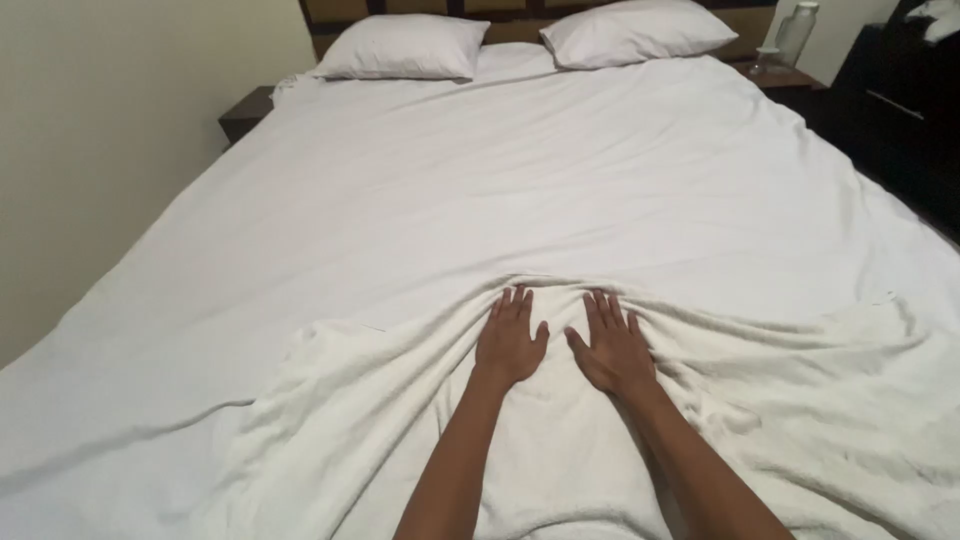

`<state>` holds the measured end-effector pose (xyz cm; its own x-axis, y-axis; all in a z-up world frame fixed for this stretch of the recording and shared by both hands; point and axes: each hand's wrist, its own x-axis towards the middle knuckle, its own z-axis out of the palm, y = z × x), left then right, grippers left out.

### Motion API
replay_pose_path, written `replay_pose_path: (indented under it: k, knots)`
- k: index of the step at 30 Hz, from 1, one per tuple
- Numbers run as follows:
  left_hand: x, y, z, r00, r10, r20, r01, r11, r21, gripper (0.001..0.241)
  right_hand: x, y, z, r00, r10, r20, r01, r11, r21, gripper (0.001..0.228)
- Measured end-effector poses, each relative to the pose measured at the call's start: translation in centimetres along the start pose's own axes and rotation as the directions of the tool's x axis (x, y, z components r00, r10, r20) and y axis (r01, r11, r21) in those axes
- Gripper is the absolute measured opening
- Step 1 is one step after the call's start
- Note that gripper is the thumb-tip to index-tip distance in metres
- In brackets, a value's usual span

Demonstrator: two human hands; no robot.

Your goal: The person folds a white towel on a bed by smoothing and folding it in half multiple times. The person then moves to a dresser, picks up a white cloth, and folds it.

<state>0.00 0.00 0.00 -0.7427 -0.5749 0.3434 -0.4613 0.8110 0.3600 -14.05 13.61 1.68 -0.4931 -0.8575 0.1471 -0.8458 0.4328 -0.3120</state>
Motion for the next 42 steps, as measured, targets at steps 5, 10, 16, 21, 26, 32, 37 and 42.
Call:
replay_pose_path:
  k: [5, 10, 16, 21, 26, 32, 37, 42]
  knots:
    - [1.3, -0.4, 0.6, 1.000, -0.022, 0.010, 0.022, 1.000, -0.011, 0.070, 1.2, 0.1, -0.3, 1.000, -0.007, -0.004, 0.007, 1.000, 0.002, 0.081]
    - [2.3, -1.2, 1.3, 1.000, -0.016, 0.005, 0.016, 1.000, -0.020, 0.070, 2.5, 0.5, 0.1, 0.999, -0.033, -0.013, 0.033, 0.999, -0.013, 0.081]
    - [4.7, -2.3, 2.3, 1.000, 0.014, 0.020, -0.015, 0.999, 0.029, 0.072, 4.2, 1.2, 0.5, 0.998, -0.036, -0.048, 0.037, 0.999, 0.010, 0.080]
    - [5.8, -2.6, 2.9, 1.000, 0.022, 0.014, -0.022, 1.000, 0.012, 0.072, 5.2, 1.5, 0.7, 0.998, -0.033, -0.052, 0.033, 0.999, -0.001, 0.080]
    - [5.4, -2.6, 3.5, 0.999, 0.047, -0.010, -0.047, 0.997, 0.057, 0.072, 4.7, 1.5, 1.1, 0.994, -0.040, -0.099, 0.040, 0.999, -0.002, 0.078]
    - [7.0, -3.2, 5.1, 0.998, 0.055, 0.005, -0.055, 0.986, 0.158, 0.074, 5.2, 2.4, 0.9, 0.992, -0.071, -0.103, 0.064, 0.996, -0.064, 0.081]
    - [5.9, 0.5, 3.5, 0.999, -0.044, -0.006, 0.044, 0.964, 0.260, 0.070, -2.5, 4.7, -6.3, 0.992, -0.057, -0.113, 0.051, 0.997, -0.062, 0.070]
    - [2.5, 10.3, 4.1, 0.982, 0.138, -0.133, -0.150, 0.985, -0.090, 0.065, -8.5, 17.0, -6.6, 0.955, 0.009, -0.297, -0.029, 0.997, -0.065, 0.064]
